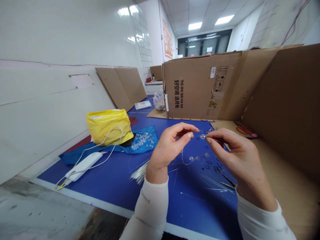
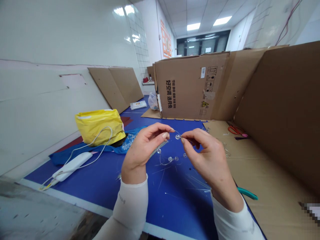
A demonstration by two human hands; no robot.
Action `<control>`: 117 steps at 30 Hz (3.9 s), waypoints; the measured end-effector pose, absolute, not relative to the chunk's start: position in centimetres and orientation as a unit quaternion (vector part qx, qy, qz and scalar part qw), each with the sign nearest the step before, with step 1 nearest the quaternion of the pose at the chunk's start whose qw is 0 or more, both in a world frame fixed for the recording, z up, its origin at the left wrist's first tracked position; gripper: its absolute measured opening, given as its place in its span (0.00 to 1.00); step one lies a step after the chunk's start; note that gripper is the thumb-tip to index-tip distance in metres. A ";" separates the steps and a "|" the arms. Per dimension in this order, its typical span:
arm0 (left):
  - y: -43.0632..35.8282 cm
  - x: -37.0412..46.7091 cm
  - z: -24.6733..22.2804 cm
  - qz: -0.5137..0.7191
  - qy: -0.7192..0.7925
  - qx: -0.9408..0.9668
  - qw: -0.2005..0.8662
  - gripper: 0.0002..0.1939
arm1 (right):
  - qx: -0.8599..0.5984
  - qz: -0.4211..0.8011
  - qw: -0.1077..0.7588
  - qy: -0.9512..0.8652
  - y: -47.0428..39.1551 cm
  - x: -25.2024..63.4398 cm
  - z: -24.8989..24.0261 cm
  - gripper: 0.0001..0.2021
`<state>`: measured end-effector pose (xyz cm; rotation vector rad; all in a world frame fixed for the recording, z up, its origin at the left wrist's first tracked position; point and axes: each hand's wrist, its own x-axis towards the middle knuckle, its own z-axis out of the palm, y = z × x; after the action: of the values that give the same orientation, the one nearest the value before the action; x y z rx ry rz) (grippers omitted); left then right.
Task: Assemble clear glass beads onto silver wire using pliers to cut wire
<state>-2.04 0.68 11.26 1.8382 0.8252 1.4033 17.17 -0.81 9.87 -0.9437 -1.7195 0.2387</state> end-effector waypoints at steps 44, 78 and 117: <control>1.2 -1.4 11.1 0.561 0.340 0.706 0.269 0.05 | -0.428 0.264 0.610 -0.612 -0.5 17.5 10.1 0.06; 0.5 -1.9 11.5 0.519 0.366 0.744 0.209 0.02 | -0.389 0.166 0.631 -0.651 -0.2 17.7 9.9 0.02; 0.2 -2.5 11.7 0.476 0.385 0.779 0.139 0.04 | -0.315 0.020 0.569 -0.760 -1.5 17.5 10.0 0.15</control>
<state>-2.48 0.24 11.72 2.2512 1.1114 1.3746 17.54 -1.47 10.04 -0.7394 -1.7844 0.0463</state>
